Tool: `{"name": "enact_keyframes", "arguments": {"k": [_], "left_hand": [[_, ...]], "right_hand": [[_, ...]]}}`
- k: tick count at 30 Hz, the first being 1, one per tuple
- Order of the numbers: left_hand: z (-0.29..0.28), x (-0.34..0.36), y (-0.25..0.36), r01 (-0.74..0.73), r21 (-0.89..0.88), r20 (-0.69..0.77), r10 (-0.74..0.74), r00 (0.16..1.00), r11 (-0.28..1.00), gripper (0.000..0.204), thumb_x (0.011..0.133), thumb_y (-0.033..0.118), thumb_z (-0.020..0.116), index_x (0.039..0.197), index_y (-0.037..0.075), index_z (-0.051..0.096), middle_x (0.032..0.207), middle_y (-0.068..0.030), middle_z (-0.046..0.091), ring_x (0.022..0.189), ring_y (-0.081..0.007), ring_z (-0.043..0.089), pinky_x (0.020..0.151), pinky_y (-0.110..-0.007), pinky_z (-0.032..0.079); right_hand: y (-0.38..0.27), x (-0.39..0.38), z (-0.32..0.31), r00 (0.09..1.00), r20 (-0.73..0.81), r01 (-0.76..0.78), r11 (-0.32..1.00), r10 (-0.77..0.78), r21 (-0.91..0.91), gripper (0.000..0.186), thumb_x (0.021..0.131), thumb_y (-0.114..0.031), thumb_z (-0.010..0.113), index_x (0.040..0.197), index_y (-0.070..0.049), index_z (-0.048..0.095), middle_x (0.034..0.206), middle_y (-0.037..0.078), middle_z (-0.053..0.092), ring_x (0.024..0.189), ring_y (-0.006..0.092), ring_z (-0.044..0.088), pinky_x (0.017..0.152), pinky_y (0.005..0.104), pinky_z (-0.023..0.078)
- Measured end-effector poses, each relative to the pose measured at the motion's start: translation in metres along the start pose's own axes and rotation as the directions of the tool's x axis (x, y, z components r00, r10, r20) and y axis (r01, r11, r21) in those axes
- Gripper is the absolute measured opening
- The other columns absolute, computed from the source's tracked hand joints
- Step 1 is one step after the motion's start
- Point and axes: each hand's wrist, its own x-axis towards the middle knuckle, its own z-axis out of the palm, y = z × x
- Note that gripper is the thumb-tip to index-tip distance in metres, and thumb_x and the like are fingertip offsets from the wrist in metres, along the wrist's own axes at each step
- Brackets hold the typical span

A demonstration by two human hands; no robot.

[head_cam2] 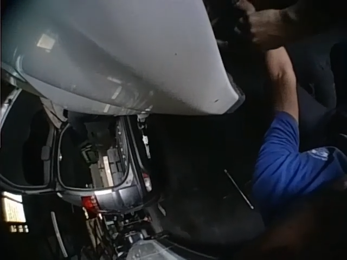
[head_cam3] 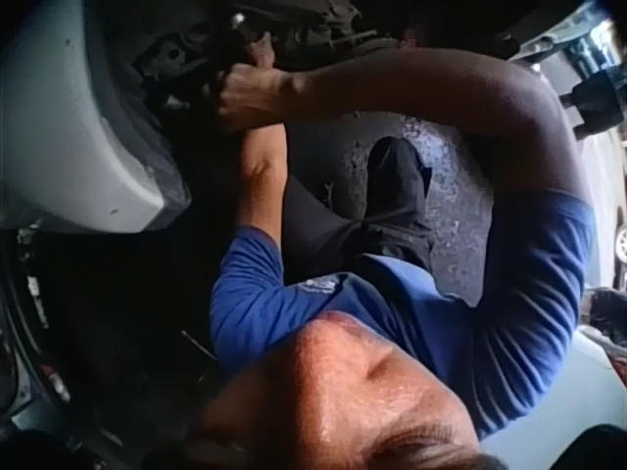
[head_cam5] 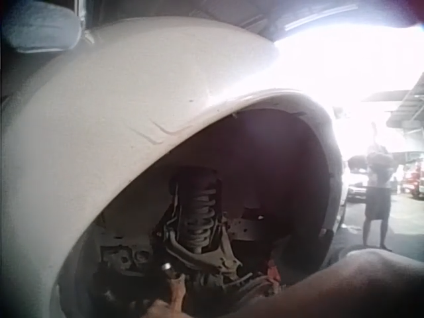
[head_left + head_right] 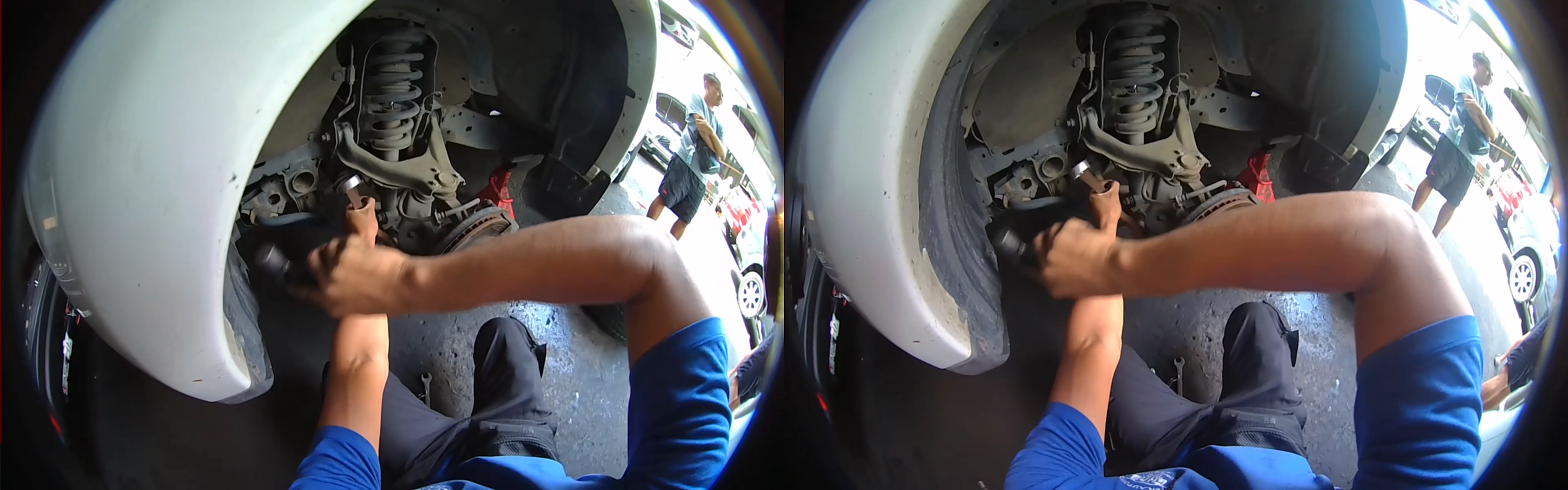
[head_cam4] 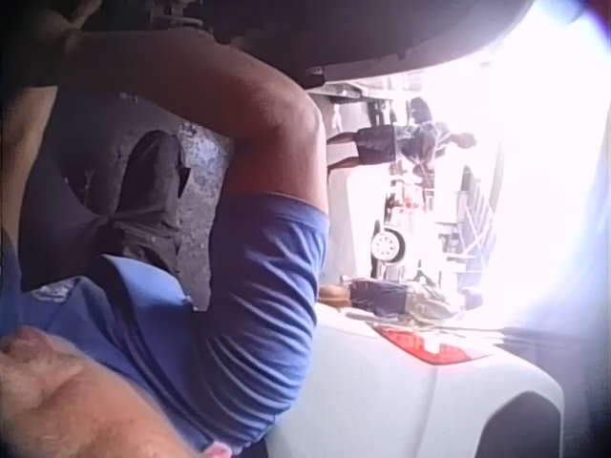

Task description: Repairing or replacing components of a vehicle's front suspension system using hand tools.

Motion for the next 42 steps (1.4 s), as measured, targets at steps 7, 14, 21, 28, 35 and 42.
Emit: {"name": "enact_keyframes", "arguments": {"k": [7, 14, 21, 28, 35, 42], "left_hand": [[-0.047, 0.012, 0.012, 0.177, -0.034, 0.045, -0.175, 0.984, 0.984, 0.026, 0.078, 0.03, 0.072, 0.081, 0.004, 0.073, 0.075, -0.0146, 0.071, 0.076, -0.027, 0.07, 0.071, -0.042, 0.052], [-0.045, 0.005, 0.037, 0.15, -0.107, 0.087, -0.141, 0.986, 0.983, 0.029, 0.079, 0.03, 0.069, 0.083, 0.001, 0.071, 0.077, -0.016, 0.071, 0.076, -0.03, 0.069, 0.069, -0.042, 0.05], [-0.048, -0.041, 0.147, 0.294, 0.434, -0.176, -0.24, 0.955, 0.851, 0.027, 0.081, 0.028, 0.07, 0.085, 0.002, 0.068, 0.079, -0.0158, 0.071, 0.072, -0.0337, 0.068, 0.068, -0.045, 0.05], [-0.036, 0.007, 0.02, 0.053, -0.006, 0.005, -0.053, 0.999, 0.999, 0.026, 0.08, 0.023, 0.07, 0.078, -0.003, 0.065, 0.074, -0.017, 0.069, 0.068, -0.0328, 0.065, 0.064, -0.042, 0.047], [-0.019, -0.003, 0.045, 0.098, 0.037, 0.012, -0.099, 0.995, 0.994, 0.023, 0.077, 0.022, 0.07, 0.071, 0.001, 0.064, 0.073, -0.0145, 0.069, 0.063, -0.0295, 0.06, 0.064, -0.041, 0.048], [-0.078, 0.017, 0.033, 0.068, -0.017, -0.015, -0.068, 0.998, 0.998, 0.021, 0.079, 0.023, 0.069, 0.079, 0.002, 0.07, 0.075, -0.0177, 0.069, 0.07, -0.032, 0.066, 0.067, -0.041, 0.049]], "right_hand": [[0.036, 0.001, 0.023, 0.973, 0.229, -0.037, 0.998, 0.025, 0.051, 0.05, 0.079, -0.017, 0.064, 0.129, -0.011, 0.062, 0.102, 0.017, 0.066, 0.076, 0.0276, 0.066, 0.054, 0.0402, 0.054], [-0.023, 0.014, -0.002, 0.984, -0.159, 0.085, 0.995, -0.075, 0.056, 0.028, 0.084, -0.026, 0.059, 0.108, -0.02, 0.071, 0.084, 0.009, 0.061, 0.066, 0.0221, 0.063, 0.044, 0.0361, 0.046], [0.055, 0.004, 0.03, 0.695, 0.675, -0.48, 0.858, 0.246, 0.182, 0.04, 0.077, -0.019, 0.068, 0.117, -0.022, 0.068, 0.092, 0.016, 0.064, 0.083, 0.03, 0.068, 0.058, 0.0479, 0.058], [-0.058, 0.033, 0.035, 0.903, 0.203, -0.359, 0.925, 0.378, -0.128, 0.016, 0.085, -0.04, 0.065, 0.092, -0.026, 0.069, 0.07, -0.003, 0.057, 0.07, 0.0166, 0.06, 0.063, 0.0298, 0.047], [0.009, 0.022, 0.039, 0.884, 0.395, -0.28, 0.96, 0.251, 0.018, 0.017, 0.079, -0.023, 0.068, 0.094, -0.019, 0.075, 0.093, 0.007, 0.071, 0.073, 0.0216, 0.069, 0.052, 0.0372, 0.052], [-0.017, 0.02, 0.02, 0.999, -0.011, 0.041, 0.961, -0.039, 0.274, 0.034, 0.089, -0.04, 0.062, 0.103, -0.009, 0.065, 0.07, -0.002, 0.052, 0.072, 0.0169, 0.062, 0.068, 0.0464, 0.052]]}}
